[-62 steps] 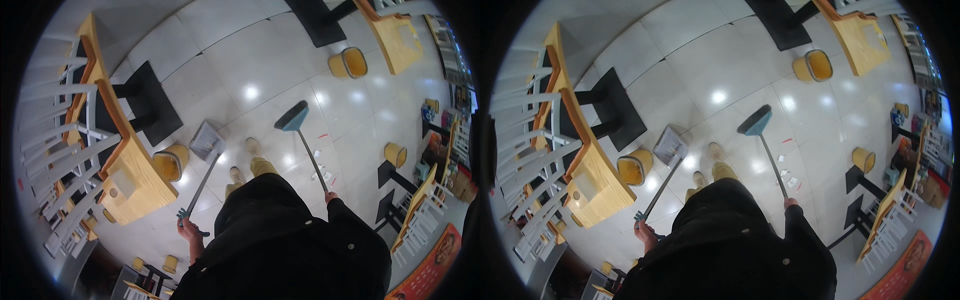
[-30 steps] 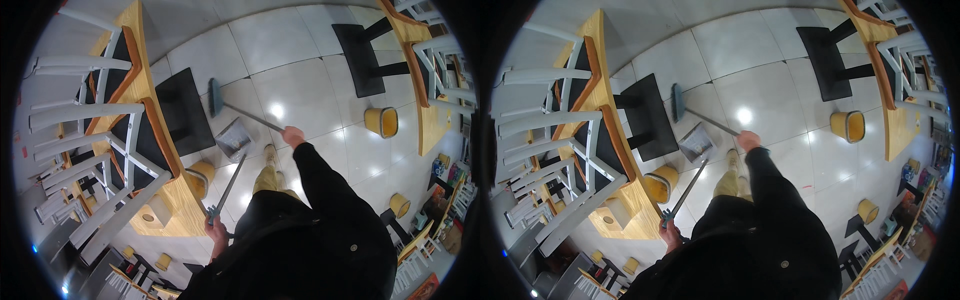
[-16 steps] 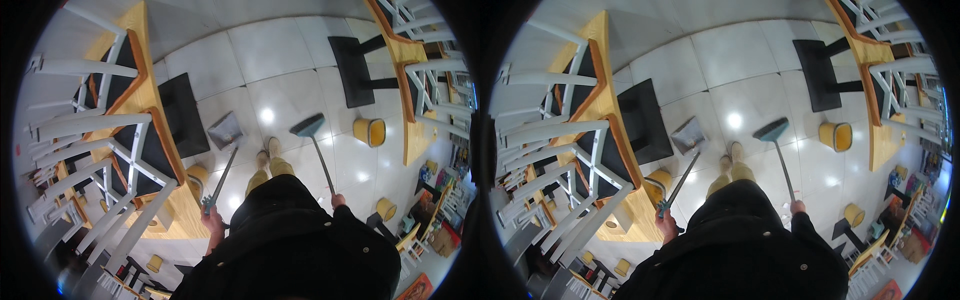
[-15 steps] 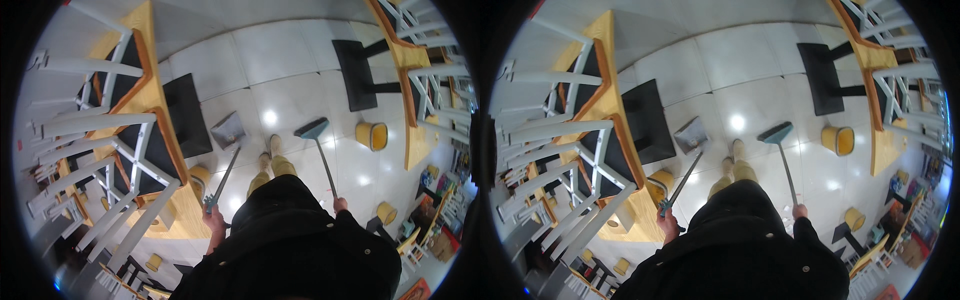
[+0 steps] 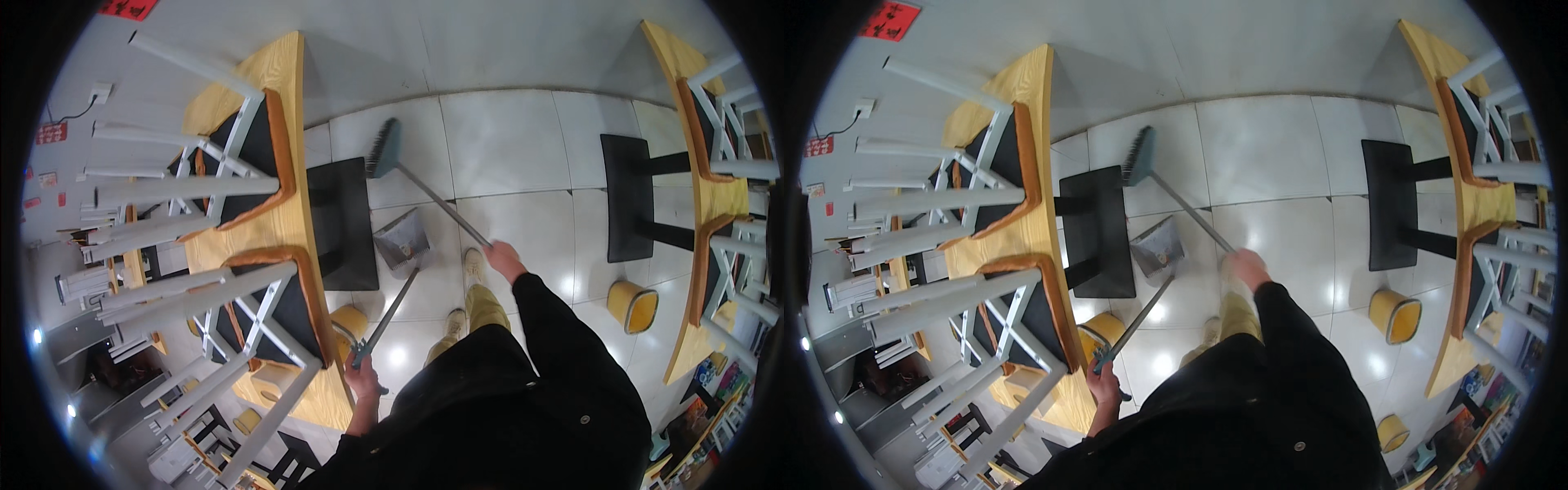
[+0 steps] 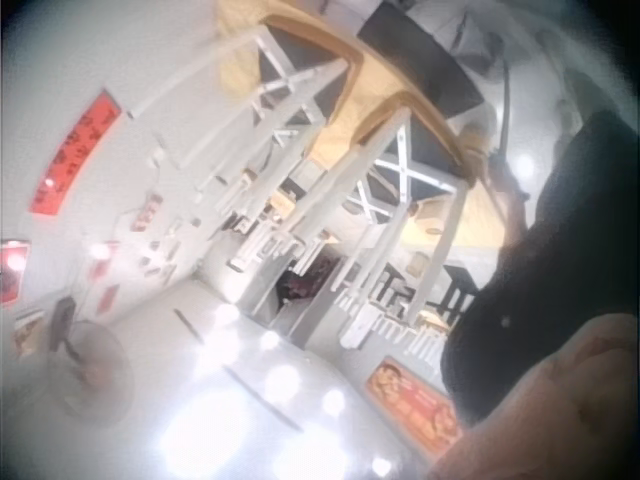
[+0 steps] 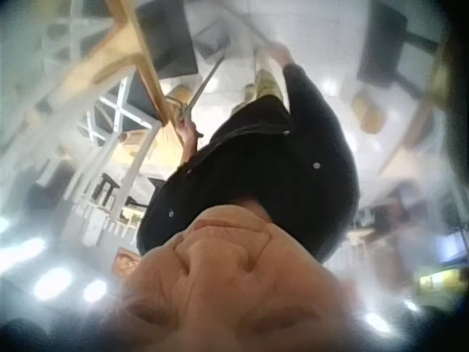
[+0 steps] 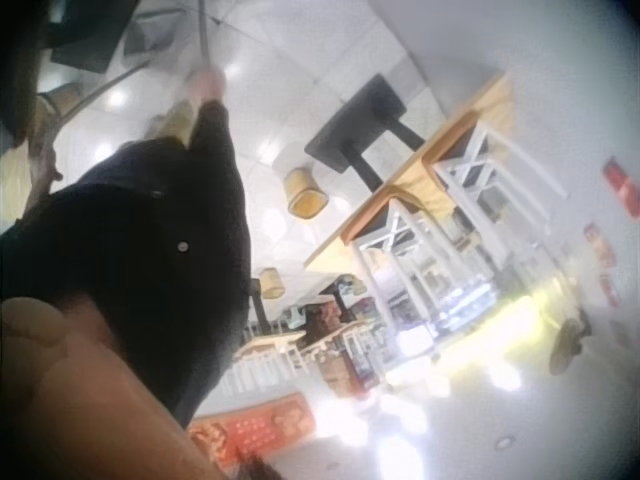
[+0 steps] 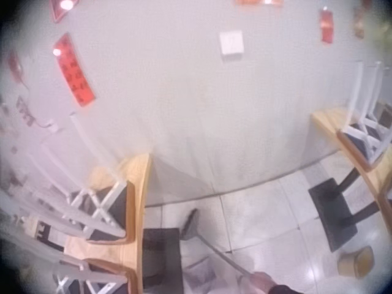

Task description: The person sweeps debris on a tiled floor using a broom and dustpan, gathering scattered paper and small items into the dustpan and moving between tables and chairs. The person repeatedly sweeps and collects debris across the room.

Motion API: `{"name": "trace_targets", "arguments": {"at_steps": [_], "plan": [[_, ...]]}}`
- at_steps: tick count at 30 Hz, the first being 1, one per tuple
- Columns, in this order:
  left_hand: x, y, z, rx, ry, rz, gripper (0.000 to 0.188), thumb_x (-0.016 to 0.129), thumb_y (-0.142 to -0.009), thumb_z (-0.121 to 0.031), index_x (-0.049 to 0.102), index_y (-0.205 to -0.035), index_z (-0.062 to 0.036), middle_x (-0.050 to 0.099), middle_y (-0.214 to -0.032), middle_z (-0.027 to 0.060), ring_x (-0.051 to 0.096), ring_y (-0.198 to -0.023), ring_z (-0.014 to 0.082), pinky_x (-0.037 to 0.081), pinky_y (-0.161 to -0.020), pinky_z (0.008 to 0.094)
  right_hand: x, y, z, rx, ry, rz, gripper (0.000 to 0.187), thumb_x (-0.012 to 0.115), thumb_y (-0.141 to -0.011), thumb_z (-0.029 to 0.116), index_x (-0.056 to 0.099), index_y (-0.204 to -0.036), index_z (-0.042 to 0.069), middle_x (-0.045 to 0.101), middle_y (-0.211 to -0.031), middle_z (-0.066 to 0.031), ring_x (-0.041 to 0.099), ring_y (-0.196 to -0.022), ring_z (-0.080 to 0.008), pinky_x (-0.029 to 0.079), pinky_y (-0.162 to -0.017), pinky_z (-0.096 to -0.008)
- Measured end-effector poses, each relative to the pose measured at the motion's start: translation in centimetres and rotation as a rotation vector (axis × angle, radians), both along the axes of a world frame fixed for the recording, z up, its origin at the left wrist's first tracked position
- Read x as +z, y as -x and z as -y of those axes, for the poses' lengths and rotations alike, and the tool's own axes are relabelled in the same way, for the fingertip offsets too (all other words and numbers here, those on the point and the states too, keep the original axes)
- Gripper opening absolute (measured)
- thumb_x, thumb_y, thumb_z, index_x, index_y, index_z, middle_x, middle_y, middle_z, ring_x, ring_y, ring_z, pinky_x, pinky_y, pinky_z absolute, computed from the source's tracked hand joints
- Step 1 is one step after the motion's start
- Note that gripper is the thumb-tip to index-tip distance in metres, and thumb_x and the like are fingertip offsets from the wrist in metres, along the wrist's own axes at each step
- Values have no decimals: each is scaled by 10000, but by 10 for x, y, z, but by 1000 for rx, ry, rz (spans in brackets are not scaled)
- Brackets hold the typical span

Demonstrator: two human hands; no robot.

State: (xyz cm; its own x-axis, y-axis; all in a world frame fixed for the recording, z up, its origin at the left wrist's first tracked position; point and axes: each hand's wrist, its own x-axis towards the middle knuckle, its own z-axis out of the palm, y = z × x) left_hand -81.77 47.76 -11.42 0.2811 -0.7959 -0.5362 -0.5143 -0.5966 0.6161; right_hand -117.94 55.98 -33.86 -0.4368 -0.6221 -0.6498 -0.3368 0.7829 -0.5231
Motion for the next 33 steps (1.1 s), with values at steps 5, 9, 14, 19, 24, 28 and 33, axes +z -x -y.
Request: {"name": "trace_targets", "arguments": {"at_steps": [5, 9, 14, 19, 24, 28, 33], "plan": [[-4, 32, 20, 59, 1, 9, 300, 608, -766, -100, 556, -1021, 49, 518, -649, -18, 415, -491, 40, 319, -426, 194, -45, 40, 151, 37, 51, -118, 327, 459, -827, 324, 606, -833, 32, 616, -846, -172, 583, -844, -349, 464, -732, -438], [-2, 58, 34, 88, -6, 52, 275, 601, -759, -88, 559, -996, 45, 487, -615, -24, 387, -441, 50, 299, -388, 213, -78, 74, 144, -25, -57, -96, 320, 426, -839, 298, 601, -834, 31, 612, -856, -190, 583, -857, -354, 464, -745, -449], [1, 79, 39, 70, -7, 84, 272, 602, -749, -94, 567, -983, 41, 488, -616, -21, 388, -460, 52, 297, -406, 214, -84, 95, -39, -146, -213, -65, 443, 372, -875, 382, 577, -800, -4, 595, -825, -240, 563, -801, -415, 453, -714, -488], [0, 98, 59, 6, 38, 49, 243, 595, -750, -85, 576, -964, 31, 530, -700, -19, 417, -559, 49, 318, -474, 209, 10, 38, -251, -551, -571, 213, 517, 358, -874, 420, 584, -818, -41, 590, -838, -266, 567, -837, -410, 442, -747, -477], [-9, 140, 96, -150, 55, 46, 276, 594, -751, -98, 562, -989, 38, 550, -705, 17, 476, -558, 77, 372, -491, 210, 118, -20, -334, -602, -728, 25, 476, 425, -855, 395, 579, -795, -51, 600, -651, -211, 608, -591, -351, 494, -552, -424], [-22, 187, 118, -356, 217, 17, 339, 604, -753, -108, 553, -1044, 60, 602, -810, 49, 534, -704, 112, 426, -621, 230, 164, -15, -326, -1092, -614, 221, 357, 486, -845, 312, 564, -777, -30, 531, -511, -128, 548, -411, -226, 427, -358, -349], [-50, 250, 158, -500, 316, -51, 313, 593, -754, -118, 558, -1013, 56, 530, -667, 25, 442, -537, 82, 357, -482, 245, 151, 46, -276, -1561, -164, 478, 335, 515, -844, 327, 468, -659, 51, 464, -494, -63, 438, -355, -165, 360, -317, -309]]}}
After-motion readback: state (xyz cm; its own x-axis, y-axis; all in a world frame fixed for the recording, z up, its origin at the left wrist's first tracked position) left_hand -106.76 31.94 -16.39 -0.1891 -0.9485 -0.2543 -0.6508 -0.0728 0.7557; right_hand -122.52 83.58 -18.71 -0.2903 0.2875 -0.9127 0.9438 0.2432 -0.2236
